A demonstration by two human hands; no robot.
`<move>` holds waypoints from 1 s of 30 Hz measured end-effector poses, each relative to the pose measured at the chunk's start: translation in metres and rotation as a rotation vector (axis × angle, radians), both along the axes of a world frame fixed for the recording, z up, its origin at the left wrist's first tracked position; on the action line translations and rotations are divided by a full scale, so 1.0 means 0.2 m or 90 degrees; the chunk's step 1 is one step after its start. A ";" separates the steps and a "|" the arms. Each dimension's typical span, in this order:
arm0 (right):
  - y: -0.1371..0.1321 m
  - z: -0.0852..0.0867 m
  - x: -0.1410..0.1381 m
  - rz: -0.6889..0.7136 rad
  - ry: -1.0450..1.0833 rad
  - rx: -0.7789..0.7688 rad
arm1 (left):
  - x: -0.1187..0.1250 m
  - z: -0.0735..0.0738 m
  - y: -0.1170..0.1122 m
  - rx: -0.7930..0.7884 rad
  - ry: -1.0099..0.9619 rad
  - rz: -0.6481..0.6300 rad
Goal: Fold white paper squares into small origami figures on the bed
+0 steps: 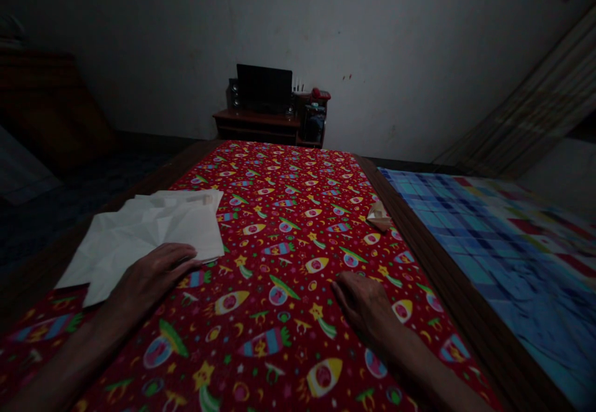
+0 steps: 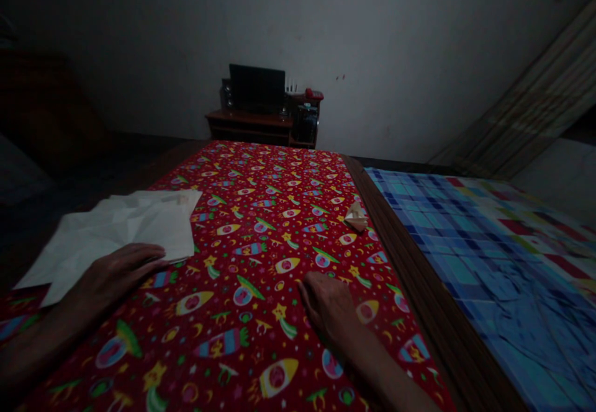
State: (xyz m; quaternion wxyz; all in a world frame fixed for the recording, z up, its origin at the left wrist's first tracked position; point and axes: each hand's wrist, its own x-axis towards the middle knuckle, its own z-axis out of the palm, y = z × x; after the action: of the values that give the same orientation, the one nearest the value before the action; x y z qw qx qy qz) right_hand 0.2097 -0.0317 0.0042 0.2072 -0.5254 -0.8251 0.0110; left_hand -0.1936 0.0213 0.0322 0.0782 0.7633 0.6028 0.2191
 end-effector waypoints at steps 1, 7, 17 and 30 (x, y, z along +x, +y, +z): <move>0.00 0.00 0.00 0.000 0.001 0.003 | 0.00 0.00 0.00 0.004 -0.002 0.002; 0.01 -0.02 0.00 0.001 0.006 0.006 | -0.01 -0.05 0.03 0.014 0.016 0.039; 0.01 -0.02 0.01 0.006 0.015 0.005 | 0.03 -0.04 0.01 0.050 0.096 0.065; 0.01 -0.02 0.01 -0.002 0.005 0.010 | -0.02 -0.09 0.03 0.152 0.093 0.018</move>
State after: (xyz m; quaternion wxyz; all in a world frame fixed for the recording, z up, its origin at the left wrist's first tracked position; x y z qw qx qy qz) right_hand 0.2112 -0.0303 0.0005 0.2145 -0.5250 -0.8236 0.0064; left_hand -0.1986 0.0273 0.0142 -0.0604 0.7727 0.5869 0.2342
